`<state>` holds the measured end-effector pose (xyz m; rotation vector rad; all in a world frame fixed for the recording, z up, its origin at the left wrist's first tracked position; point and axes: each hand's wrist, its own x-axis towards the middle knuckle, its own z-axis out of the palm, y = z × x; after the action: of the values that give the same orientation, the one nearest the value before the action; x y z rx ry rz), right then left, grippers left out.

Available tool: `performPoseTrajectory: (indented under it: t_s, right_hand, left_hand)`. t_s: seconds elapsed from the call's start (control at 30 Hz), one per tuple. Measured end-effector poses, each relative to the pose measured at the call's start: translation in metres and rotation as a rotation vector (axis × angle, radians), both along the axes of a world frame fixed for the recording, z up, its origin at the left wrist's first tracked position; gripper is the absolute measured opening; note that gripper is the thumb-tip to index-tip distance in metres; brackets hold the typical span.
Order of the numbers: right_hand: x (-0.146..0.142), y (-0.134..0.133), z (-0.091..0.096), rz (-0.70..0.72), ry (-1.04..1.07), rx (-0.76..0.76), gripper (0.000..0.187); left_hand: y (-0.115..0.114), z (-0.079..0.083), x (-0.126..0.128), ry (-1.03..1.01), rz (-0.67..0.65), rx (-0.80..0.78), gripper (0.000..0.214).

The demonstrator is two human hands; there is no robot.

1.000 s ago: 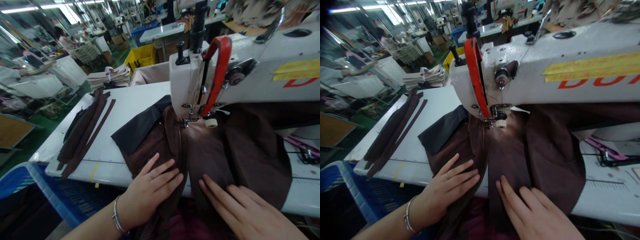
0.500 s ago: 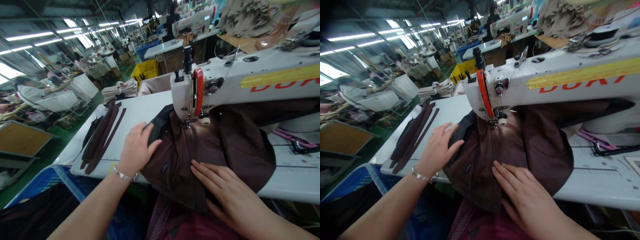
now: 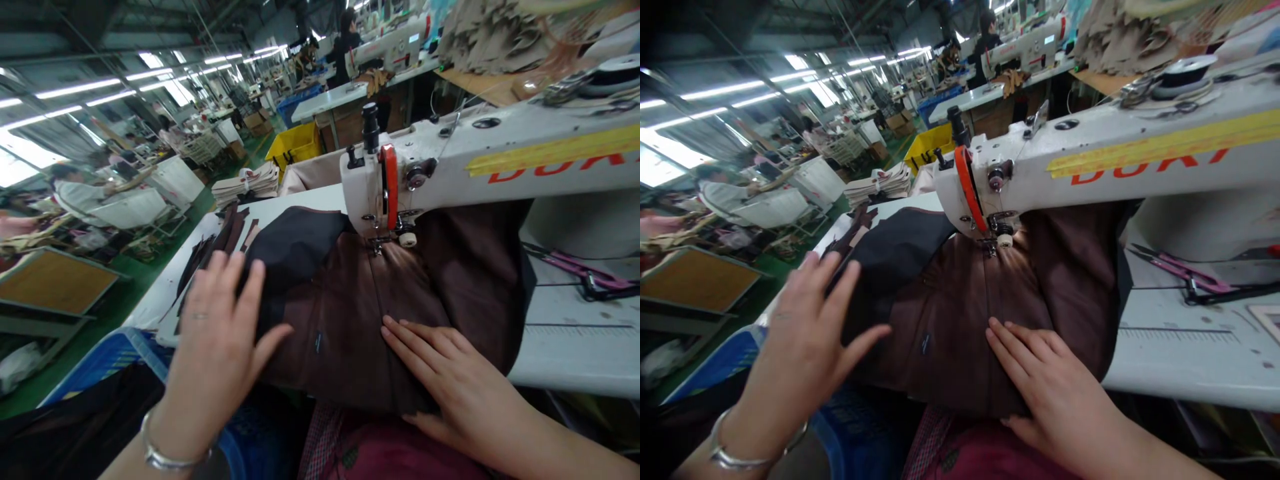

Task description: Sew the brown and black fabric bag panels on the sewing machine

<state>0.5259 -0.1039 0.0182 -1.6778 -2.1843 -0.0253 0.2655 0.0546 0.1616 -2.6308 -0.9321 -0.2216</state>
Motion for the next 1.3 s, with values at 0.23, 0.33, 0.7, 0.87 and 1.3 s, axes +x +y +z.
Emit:
performPoseTrajectory:
  t_s: [0.23,0.33,0.7,0.87,1.3]
  right_hand:
    - [0.007,-0.013,-0.003,0.000,-0.149,0.069,0.072]
    - [0.016,-0.025,-0.003,-0.019,-0.169,0.092,0.063]
    - [0.020,-0.032,0.012,0.093,0.029,0.141,0.037]
    - [0.017,-0.029,0.018,0.079,0.048,0.131,0.034]
    - [0.016,-0.025,0.022,0.093,0.034,0.133,0.030]
  left_hand:
    - [-0.055,-0.104,0.057,0.174,-0.429,-0.409,0.084]
    - [-0.045,-0.101,0.060,-0.036,-0.375,-0.552,0.060]
    - [-0.025,-0.071,0.069,-0.219,-0.498,-0.892,0.034]
    - [-0.020,-0.072,0.084,-0.224,-0.289,-0.992,0.033]
    - [-0.017,-0.060,0.096,-0.073,-0.340,-0.888,0.039]
